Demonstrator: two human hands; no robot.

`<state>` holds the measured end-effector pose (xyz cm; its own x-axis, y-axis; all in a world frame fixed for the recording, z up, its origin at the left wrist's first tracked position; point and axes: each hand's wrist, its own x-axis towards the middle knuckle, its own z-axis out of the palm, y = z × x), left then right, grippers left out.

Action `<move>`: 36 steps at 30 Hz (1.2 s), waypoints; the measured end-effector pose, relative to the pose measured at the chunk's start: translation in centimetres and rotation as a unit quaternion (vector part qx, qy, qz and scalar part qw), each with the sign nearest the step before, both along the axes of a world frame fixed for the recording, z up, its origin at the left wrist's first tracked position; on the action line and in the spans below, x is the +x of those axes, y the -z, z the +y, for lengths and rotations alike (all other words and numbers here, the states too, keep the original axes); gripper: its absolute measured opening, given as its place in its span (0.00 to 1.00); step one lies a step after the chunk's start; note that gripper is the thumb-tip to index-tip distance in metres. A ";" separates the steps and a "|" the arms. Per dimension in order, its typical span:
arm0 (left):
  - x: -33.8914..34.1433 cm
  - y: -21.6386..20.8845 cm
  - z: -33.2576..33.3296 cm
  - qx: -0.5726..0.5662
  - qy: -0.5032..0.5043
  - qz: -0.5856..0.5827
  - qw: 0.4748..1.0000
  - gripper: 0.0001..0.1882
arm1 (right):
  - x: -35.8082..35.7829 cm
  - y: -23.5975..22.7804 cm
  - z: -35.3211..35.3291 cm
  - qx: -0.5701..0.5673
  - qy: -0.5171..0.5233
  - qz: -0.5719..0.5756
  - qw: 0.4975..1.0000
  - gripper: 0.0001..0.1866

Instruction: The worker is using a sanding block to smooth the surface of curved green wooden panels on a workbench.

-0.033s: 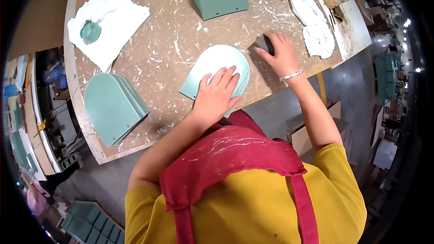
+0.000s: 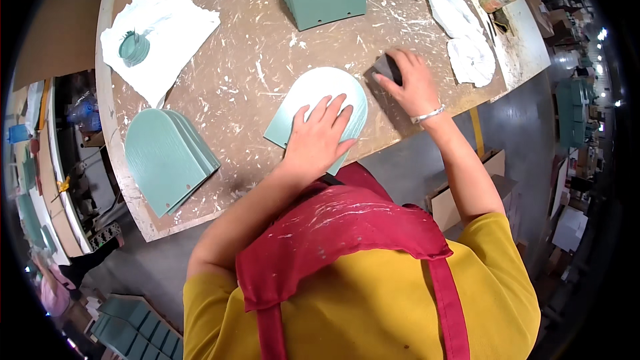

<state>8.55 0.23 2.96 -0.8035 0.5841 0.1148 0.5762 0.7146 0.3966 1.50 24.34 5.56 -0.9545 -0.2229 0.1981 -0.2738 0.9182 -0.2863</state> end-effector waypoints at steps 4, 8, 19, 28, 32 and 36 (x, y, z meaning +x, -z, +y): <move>-4.0 0.8 0.9 -0.029 -0.038 0.042 0.998 0.32 | 1.6 0.5 1.2 0.039 -0.020 -0.055 0.998 0.31; -6.5 0.7 0.8 -0.064 -0.139 0.021 0.988 0.34 | 1.5 0.5 1.9 0.021 -0.056 -0.046 0.997 0.32; -0.5 0.1 9.0 -0.088 -0.205 -0.223 0.949 0.32 | -6.0 -4.6 -7.4 -0.043 -0.542 -0.069 0.837 0.25; 1.9 1.1 10.5 -0.053 -0.306 0.051 0.949 0.29 | -8.3 -1.4 -19.0 0.091 -0.733 0.032 0.673 0.21; 1.9 3.0 10.3 -0.004 -0.326 0.047 0.944 0.28 | -3.9 -3.1 -18.2 0.072 -0.794 0.055 0.601 0.19; 1.9 3.0 10.8 0.018 -0.338 -0.007 0.941 0.27 | -4.7 -2.3 -17.1 0.109 -0.776 -0.040 0.620 0.20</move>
<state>10.43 11.04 -0.03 -0.9917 -0.0653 0.1108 -0.0112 0.9020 0.4315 -3.16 7.25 7.81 0.4372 -0.8987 -0.0334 -0.8694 -0.4128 -0.2716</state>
